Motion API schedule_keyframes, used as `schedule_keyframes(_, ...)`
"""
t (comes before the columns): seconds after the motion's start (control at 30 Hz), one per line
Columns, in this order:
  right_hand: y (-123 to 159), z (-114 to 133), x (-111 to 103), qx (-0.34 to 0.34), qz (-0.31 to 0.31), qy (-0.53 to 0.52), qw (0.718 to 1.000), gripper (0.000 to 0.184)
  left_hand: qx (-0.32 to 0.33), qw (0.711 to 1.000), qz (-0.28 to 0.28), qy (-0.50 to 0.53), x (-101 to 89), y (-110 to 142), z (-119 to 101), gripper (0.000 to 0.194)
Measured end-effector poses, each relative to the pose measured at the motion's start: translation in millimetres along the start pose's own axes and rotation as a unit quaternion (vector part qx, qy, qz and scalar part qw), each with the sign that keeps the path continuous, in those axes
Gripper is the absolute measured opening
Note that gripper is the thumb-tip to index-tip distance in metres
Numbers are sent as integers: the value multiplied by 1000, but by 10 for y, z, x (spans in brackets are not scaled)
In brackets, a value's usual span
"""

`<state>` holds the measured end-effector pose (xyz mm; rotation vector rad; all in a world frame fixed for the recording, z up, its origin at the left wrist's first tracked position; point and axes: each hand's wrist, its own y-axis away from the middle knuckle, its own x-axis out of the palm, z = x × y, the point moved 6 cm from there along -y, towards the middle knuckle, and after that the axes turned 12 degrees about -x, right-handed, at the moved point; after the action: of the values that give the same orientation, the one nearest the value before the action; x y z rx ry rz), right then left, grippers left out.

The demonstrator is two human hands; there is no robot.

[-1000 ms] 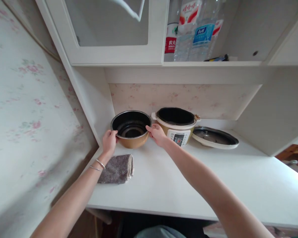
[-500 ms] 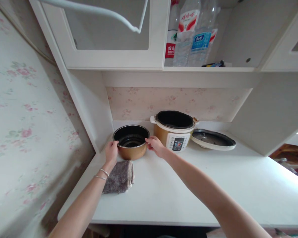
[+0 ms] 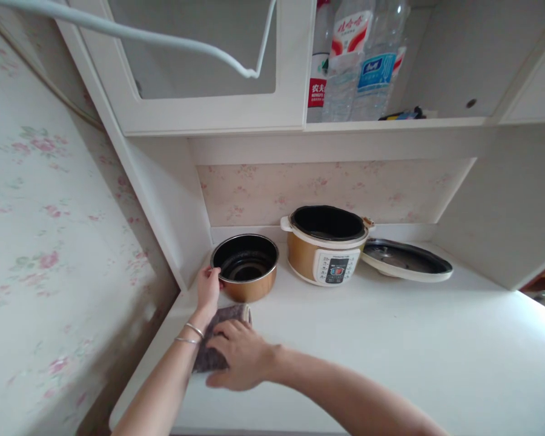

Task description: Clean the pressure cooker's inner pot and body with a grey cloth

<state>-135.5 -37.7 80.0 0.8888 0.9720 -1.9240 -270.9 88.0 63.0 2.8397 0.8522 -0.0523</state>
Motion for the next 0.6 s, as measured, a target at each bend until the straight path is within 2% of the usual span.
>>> schedule_keyframes(0.07, 22, 23, 284, -24, 62, 35, 997, 83, 12, 999, 35, 19, 15, -2, -22, 32)
schedule_keyframes(0.17, 109, -44, 429, -26, 48, 84, 995, 86, 19, 997, 73, 19, 8, -14, -17, 35)
schedule_keyframes(0.27, 190, -119, 383, -14, 3, 129, 992, 69, 19, 997, 77, 27, -10, -36, -1, 36)
schedule_keyframes(0.37, 244, -156, 290, -12, 8, 170, 985, 49, 17, 997, 74, 22, 0, -59, 1, 36)
schedule_keyframes(0.5, 395, -192, 162, 0, 55, 238, 970, 59, 29, 997, 72, -2, 9, -82, -25, 34)
schedule_keyframes(0.53, 459, -211, 124, 10, 58, 260, 964, 58, 35, 997, 71, -11, 7, -86, -32, 34)
schedule_keyframes(0.6, 612, -261, 43, 23, 53, 297, 953, 44, 45, 996, 71, -29, 2, -91, -44, 32)
